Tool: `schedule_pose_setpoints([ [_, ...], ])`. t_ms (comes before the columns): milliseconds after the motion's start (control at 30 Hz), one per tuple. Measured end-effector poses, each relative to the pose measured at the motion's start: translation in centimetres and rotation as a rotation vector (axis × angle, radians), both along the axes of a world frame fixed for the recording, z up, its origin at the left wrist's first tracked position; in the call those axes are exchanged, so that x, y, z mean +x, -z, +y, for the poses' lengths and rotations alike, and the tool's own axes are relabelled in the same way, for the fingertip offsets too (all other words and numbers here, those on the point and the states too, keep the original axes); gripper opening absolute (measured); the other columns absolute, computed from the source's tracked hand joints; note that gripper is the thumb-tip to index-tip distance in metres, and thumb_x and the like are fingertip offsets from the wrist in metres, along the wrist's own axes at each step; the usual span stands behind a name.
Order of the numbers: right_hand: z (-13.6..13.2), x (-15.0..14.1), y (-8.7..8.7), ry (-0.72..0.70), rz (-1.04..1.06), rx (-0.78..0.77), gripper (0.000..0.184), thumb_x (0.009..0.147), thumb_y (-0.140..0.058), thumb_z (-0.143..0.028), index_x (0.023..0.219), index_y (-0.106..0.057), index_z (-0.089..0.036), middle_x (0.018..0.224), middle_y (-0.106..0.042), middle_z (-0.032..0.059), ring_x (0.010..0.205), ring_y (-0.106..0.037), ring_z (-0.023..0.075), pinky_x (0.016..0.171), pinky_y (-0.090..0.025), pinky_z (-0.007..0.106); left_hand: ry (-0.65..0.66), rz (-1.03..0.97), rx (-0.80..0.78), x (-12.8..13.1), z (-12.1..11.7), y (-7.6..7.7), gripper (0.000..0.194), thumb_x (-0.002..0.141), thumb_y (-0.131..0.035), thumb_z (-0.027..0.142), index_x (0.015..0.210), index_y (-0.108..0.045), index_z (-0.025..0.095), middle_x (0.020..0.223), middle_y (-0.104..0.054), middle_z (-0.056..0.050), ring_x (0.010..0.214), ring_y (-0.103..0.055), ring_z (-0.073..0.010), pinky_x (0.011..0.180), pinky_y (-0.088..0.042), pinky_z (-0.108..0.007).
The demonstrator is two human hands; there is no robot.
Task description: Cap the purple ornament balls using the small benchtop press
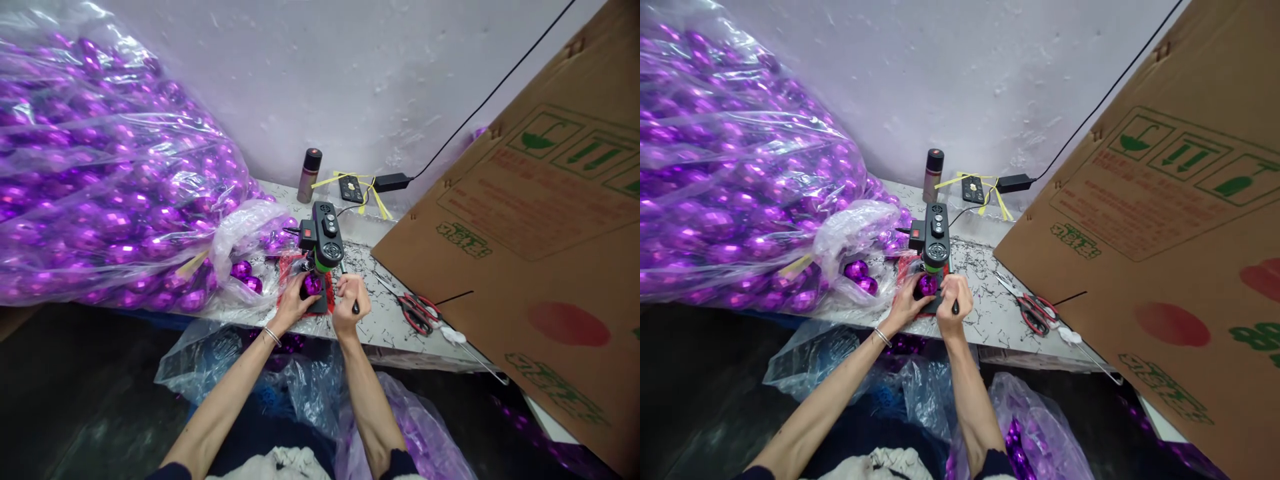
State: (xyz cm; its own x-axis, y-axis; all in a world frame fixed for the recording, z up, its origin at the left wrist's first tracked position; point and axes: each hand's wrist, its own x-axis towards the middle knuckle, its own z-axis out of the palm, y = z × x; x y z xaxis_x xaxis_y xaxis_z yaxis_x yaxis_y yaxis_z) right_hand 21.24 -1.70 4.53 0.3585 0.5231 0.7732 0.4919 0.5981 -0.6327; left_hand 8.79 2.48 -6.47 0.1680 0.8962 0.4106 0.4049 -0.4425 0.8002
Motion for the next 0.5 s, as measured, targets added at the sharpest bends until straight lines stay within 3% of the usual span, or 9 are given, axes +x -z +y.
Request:
schedule_pose_setpoints([
  [133,-0.5,0.2,-3.2,-0.048,0.029,-0.072,0.045,0.109,-0.048,-0.034,0.065,-0.048,-0.024,0.064,-0.052,-0.0026,0.067,-0.058,0.0146,0.066,-0.044,0.032,-0.002,0.055,0.111,-0.9,-3.1,1.2,0.063,0.097,-0.073,0.030,0.154,-0.048,0.021,0.147,-0.067,-0.020,0.140,-0.065,-0.0347,0.118,-0.054,-0.056],
  [267,-1.0,0.2,-2.3,-0.061,0.022,-0.032,0.044,0.109,-0.048,-0.030,0.066,-0.052,-0.023,0.066,-0.056,-0.0019,0.067,-0.059,0.0144,0.066,-0.043,0.031,-0.065,0.160,0.213,-3.4,-7.3,1.0,0.089,0.098,-0.074,0.042,0.169,-0.026,0.019,0.158,-0.058,-0.024,0.147,-0.060,-0.0373,0.117,-0.055,-0.055],
  [300,-1.2,0.1,-1.7,-0.058,0.016,-0.030,0.043,0.109,-0.048,-0.030,0.066,-0.053,-0.023,0.067,-0.057,-0.0015,0.068,-0.059,0.0146,0.066,-0.043,0.031,-0.108,0.175,0.221,-4.3,-7.6,0.3,0.088,0.100,-0.072,0.044,0.170,-0.025,0.019,0.158,-0.059,-0.024,0.145,-0.062,-0.0365,0.115,-0.057,-0.053],
  [367,-1.3,0.1,-0.7,-0.052,0.004,-0.030,0.043,0.108,-0.048,-0.029,0.066,-0.054,-0.023,0.069,-0.059,-0.0006,0.070,-0.061,0.0151,0.066,-0.043,0.031,-0.218,0.213,0.224,-6.4,-6.9,-1.9,0.066,0.106,-0.061,0.041,0.164,-0.039,0.020,0.150,-0.066,-0.021,0.138,-0.067,-0.0331,0.114,-0.058,-0.050],
  [433,-1.5,0.0,-0.2,-0.052,0.010,-0.029,0.043,0.108,-0.048,-0.027,0.066,-0.054,-0.022,0.070,-0.060,-0.0002,0.071,-0.062,0.0151,0.066,-0.043,0.031,-0.347,0.317,0.166,-8.5,-4.7,-4.6,0.040,0.110,-0.048,0.031,0.146,-0.061,0.019,0.139,-0.073,-0.019,0.133,-0.070,-0.0324,0.116,-0.055,-0.052],
  [500,-1.5,0.1,-0.1,-0.059,0.016,-0.031,0.042,0.108,-0.048,-0.026,0.066,-0.055,-0.022,0.072,-0.061,0.0000,0.071,-0.061,0.0146,0.066,-0.044,0.031,-0.469,0.512,-0.016,-10.4,-1.8,-7.1,0.038,0.108,-0.045,0.025,0.134,-0.068,0.012,0.133,-0.074,-0.024,0.128,-0.071,-0.0372,0.110,-0.056,-0.054],
])
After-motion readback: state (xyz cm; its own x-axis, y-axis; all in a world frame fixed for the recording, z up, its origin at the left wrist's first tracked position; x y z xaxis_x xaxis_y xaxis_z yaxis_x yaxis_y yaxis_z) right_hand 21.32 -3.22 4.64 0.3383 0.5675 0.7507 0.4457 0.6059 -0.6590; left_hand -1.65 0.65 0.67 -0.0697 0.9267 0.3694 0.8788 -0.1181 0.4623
